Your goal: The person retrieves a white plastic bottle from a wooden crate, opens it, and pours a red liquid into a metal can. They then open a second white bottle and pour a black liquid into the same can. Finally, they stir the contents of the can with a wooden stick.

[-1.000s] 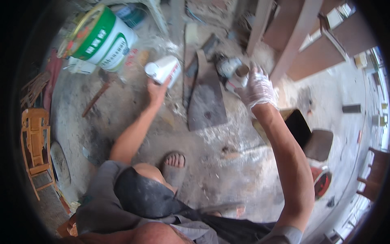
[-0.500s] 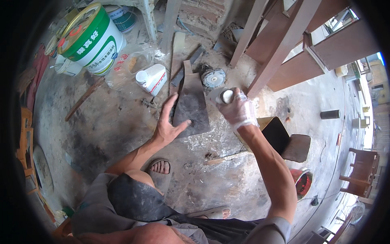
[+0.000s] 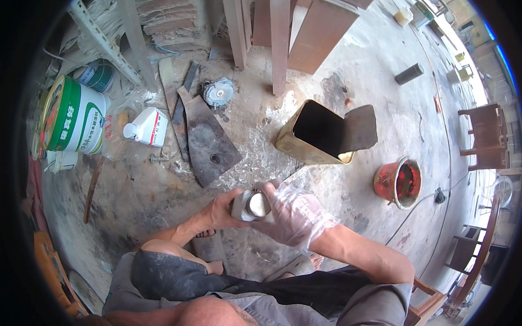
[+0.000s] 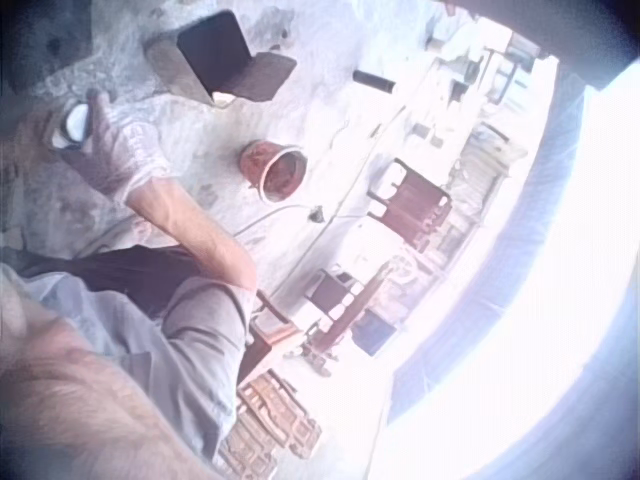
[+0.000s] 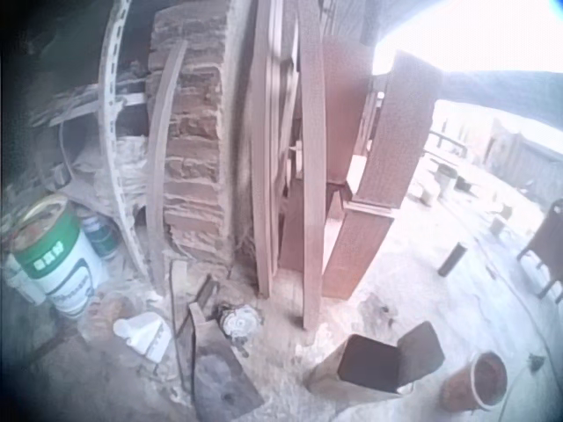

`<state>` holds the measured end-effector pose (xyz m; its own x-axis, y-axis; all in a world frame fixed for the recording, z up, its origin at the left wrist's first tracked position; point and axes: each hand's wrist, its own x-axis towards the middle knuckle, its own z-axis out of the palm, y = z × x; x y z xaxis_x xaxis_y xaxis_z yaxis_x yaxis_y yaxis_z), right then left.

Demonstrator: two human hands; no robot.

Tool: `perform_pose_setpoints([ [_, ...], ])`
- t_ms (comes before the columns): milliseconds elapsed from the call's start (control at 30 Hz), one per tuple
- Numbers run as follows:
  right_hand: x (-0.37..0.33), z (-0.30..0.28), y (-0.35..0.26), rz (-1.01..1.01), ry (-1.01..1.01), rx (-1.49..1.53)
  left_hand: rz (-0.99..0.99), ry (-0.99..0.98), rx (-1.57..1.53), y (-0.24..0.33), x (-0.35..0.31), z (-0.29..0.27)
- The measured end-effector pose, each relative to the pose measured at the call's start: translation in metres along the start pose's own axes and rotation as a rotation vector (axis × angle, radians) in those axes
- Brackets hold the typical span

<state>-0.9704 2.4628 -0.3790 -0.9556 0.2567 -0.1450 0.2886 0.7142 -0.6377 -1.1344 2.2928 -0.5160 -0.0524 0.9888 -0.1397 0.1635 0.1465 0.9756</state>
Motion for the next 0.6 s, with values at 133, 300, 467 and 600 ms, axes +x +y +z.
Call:
perform_pose_setpoints([
  [133,-0.028,-0.009,0.014,-0.104,0.093,-0.16,0.013,0.113,0.065,-0.012,-0.006,0.03],
  [300,-0.014,-0.013,0.005,0.08,-0.099,-0.067,-0.008,0.184,0.144,-0.015,-0.015,0.032],
  [467,-0.035,-0.024,0.021,0.003,0.025,-0.064,-0.061,0.156,0.088,-0.004,0.004,0.043],
  [600,-0.043,-0.018,0.026,-0.085,0.103,0.0,0.009,0.118,0.212,0.005,0.009,0.04],
])
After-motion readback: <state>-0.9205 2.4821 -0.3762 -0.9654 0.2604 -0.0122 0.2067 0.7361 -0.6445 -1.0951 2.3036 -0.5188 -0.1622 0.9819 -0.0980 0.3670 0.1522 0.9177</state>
